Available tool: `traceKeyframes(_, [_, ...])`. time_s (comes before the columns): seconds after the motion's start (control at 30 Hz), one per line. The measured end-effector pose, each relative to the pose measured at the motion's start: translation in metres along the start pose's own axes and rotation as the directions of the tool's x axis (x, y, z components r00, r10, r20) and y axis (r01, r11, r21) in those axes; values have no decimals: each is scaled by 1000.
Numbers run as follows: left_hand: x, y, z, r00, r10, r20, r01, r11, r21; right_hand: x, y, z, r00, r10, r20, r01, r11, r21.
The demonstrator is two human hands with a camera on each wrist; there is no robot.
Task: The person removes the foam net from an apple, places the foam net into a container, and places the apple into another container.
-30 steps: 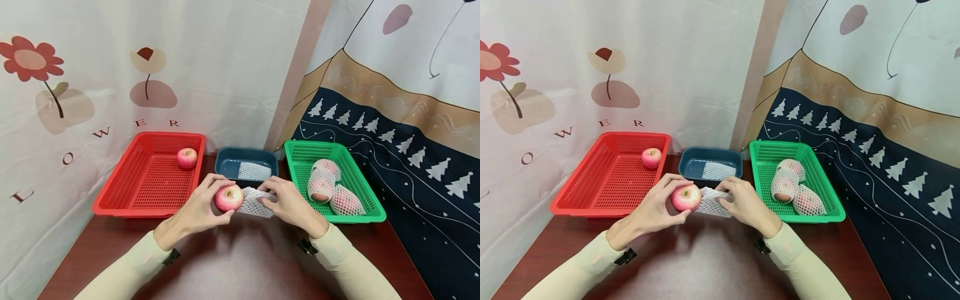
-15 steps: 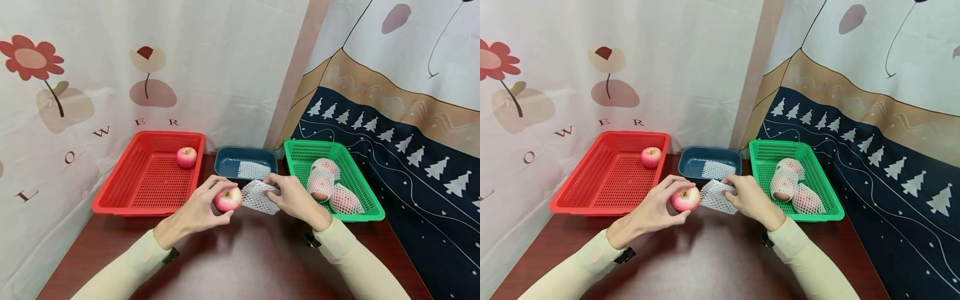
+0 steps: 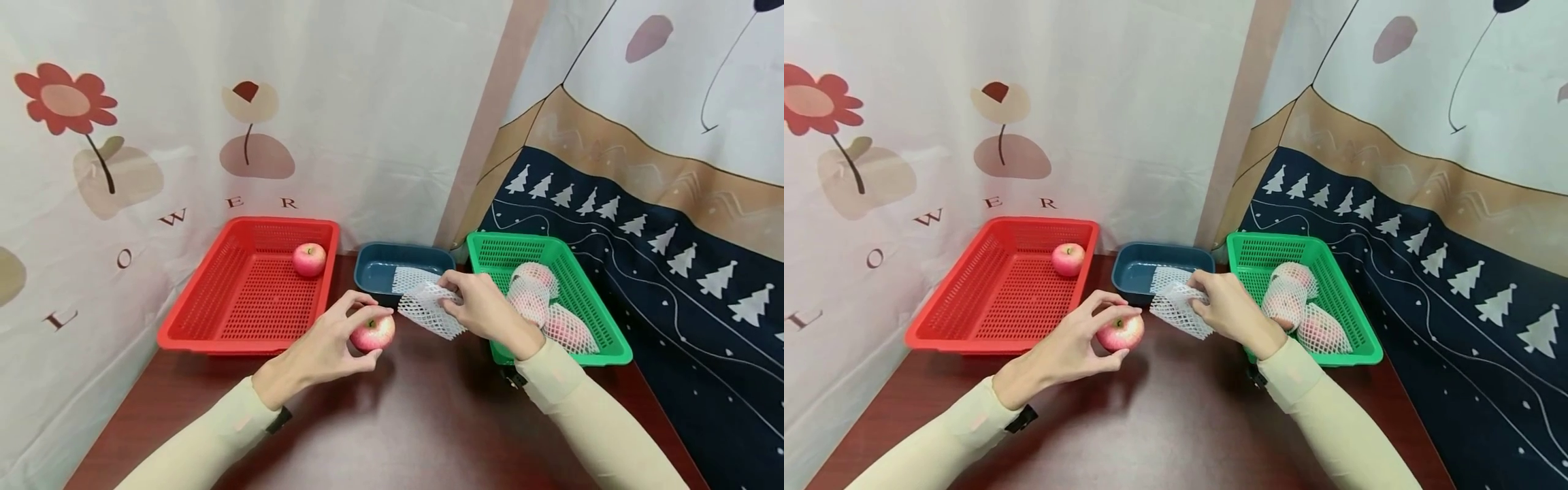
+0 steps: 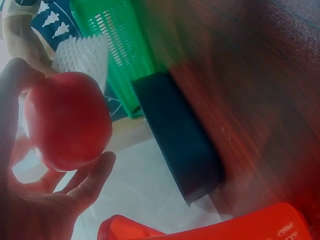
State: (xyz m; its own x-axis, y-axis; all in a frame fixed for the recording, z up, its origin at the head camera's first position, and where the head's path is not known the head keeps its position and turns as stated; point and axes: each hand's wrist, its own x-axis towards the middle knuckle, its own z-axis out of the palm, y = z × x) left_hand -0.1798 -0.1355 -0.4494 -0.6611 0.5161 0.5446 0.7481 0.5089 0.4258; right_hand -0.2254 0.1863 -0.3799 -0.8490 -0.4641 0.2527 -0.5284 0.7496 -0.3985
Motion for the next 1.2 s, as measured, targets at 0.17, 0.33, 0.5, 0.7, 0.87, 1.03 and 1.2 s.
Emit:
traceKeyframes(0.17, [0, -1, 0, 1000, 0, 6, 0, 1000, 17, 12, 2, -2, 1000, 11, 11, -11, 1000, -21])
traceKeyframes(0.33, [1, -1, 1, 1000, 3, 12, -3, 1000, 25, 27, 3, -6, 1000, 22, 23, -21, 999, -46])
traceKeyframes(0.5, [0, -1, 3, 1000, -6, 28, 4, 999, 44, 43, 5, -9, 999, 33, 21, -32, 998, -58])
traceKeyframes(0.7, [2, 0, 5, 999, 7, 36, -9, 998, 58, 60, 9, -11, 999, 49, 17, -48, 996, -70])
traceKeyframes(0.87, [0, 0, 6, 999, -6, 47, 4, 998, 59, 73, 11, -10, 997, 73, 16, -72, 994, -83])
traceKeyframes(1.03, [0, -1, 6, 998, -16, 57, 13, 998, 54, 84, 18, -6, 997, 79, 1, -79, 991, -105])
traceKeyframes(1.2, [-1, 0, 7, 998, -13, 54, 10, 999, 53, 93, 23, -1, 996, 90, -21, -92, 989, -119])
